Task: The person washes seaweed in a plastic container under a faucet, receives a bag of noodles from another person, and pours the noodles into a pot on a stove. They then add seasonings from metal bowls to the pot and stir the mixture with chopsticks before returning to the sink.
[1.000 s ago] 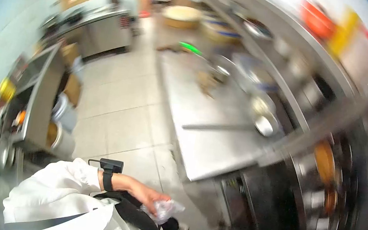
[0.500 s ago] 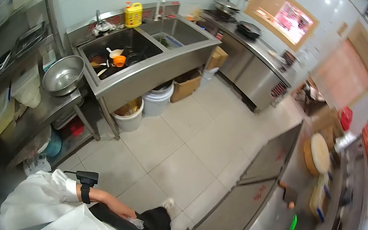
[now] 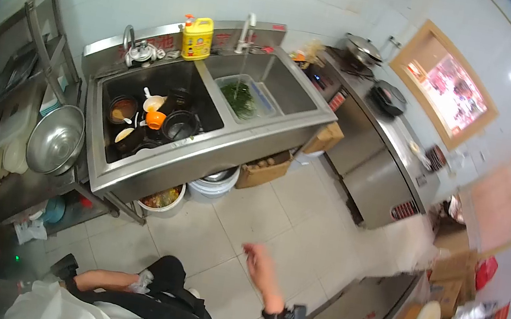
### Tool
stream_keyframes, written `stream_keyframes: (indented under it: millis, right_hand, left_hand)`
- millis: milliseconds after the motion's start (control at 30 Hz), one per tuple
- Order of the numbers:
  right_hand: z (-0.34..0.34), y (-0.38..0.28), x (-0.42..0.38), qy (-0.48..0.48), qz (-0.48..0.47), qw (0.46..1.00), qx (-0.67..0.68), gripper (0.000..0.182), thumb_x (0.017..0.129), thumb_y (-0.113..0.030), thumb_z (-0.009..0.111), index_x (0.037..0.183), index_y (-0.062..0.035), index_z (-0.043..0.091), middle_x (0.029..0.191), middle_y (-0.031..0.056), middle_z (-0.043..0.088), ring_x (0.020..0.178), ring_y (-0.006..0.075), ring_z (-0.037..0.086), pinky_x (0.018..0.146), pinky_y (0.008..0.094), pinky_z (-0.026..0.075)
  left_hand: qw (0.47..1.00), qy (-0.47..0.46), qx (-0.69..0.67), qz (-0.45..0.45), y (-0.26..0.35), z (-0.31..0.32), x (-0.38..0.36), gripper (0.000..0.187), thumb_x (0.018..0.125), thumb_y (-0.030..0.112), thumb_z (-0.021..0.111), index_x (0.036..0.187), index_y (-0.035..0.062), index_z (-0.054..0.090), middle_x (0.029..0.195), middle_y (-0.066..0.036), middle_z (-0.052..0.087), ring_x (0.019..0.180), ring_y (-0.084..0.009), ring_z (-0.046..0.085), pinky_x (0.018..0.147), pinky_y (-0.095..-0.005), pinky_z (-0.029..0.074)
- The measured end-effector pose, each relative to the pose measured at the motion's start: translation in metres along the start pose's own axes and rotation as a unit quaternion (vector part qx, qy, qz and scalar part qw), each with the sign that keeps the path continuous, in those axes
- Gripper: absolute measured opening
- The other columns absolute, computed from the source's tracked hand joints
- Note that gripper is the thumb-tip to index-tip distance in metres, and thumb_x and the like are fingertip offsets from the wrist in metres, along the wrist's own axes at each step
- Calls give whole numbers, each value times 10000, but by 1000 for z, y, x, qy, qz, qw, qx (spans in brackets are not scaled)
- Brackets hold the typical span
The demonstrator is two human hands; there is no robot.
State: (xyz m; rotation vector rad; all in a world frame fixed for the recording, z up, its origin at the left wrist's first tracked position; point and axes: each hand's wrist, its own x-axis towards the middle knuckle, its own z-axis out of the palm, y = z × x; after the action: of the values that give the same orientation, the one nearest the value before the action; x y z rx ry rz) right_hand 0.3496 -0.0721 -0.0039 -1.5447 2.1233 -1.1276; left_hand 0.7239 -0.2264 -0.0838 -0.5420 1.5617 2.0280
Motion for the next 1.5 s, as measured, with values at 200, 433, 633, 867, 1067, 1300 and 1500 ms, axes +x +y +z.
stream_keyframes:
  millis: [200,433,633,867,1067,1300,1500]
  right_hand:
    - [-59,34,292,-16,-120,992,-31,214,749,73,448,913,-13,557,759,107,542,690,220,545,645,280,443]
    - [-48,95,522,-123,-58,991,-17,192,772,35,450,913,-14,571,750,69,563,691,152,553,648,259,446]
    - [38,241,679,-298,-45,948,-98,175,748,-23,505,895,-20,601,817,140,617,739,255,592,682,322,465]
    - [180,462,786,-410,-143,890,-138,494,697,16,537,1171,-96,456,1244,153,399,1103,350,428,931,396,364]
    - [278,522,859,-237,-178,938,-178,506,746,-186,573,1232,-177,428,1289,87,337,1156,415,325,878,552,348]
    - [270,507,810,-485,-185,828,-213,508,755,-367,586,1232,-296,425,1273,86,320,1189,389,289,887,596,310]
    - [234,539,806,-559,-169,771,-257,494,779,-356,580,1242,-298,418,1339,104,302,1186,390,321,918,591,287]
  left_hand:
    - [953,37,268,140,60,-93,102,221,755,40,492,973,13,472,885,-223,555,790,-340,557,672,-396,427]
    - [980,9,190,57,179,-161,180,159,767,81,497,892,13,566,888,-191,596,794,-317,566,723,-374,427]
    - [992,112,43,43,220,-210,219,163,788,81,479,905,7,565,885,-167,586,817,-282,556,758,-349,412]
    - [961,200,-185,-50,304,-233,301,171,813,81,458,920,1,563,882,-139,574,844,-240,543,800,-319,395]
    - [818,362,-371,-249,377,-259,292,179,833,81,440,933,-4,561,879,-115,564,866,-204,532,835,-293,380]
    - [603,761,-178,-163,387,-324,358,205,820,43,423,996,-8,515,975,-126,511,975,-232,476,891,-317,338]
    - [535,800,50,-267,340,-343,408,245,767,52,444,1001,24,513,1066,-122,497,1035,-286,443,912,-378,284]
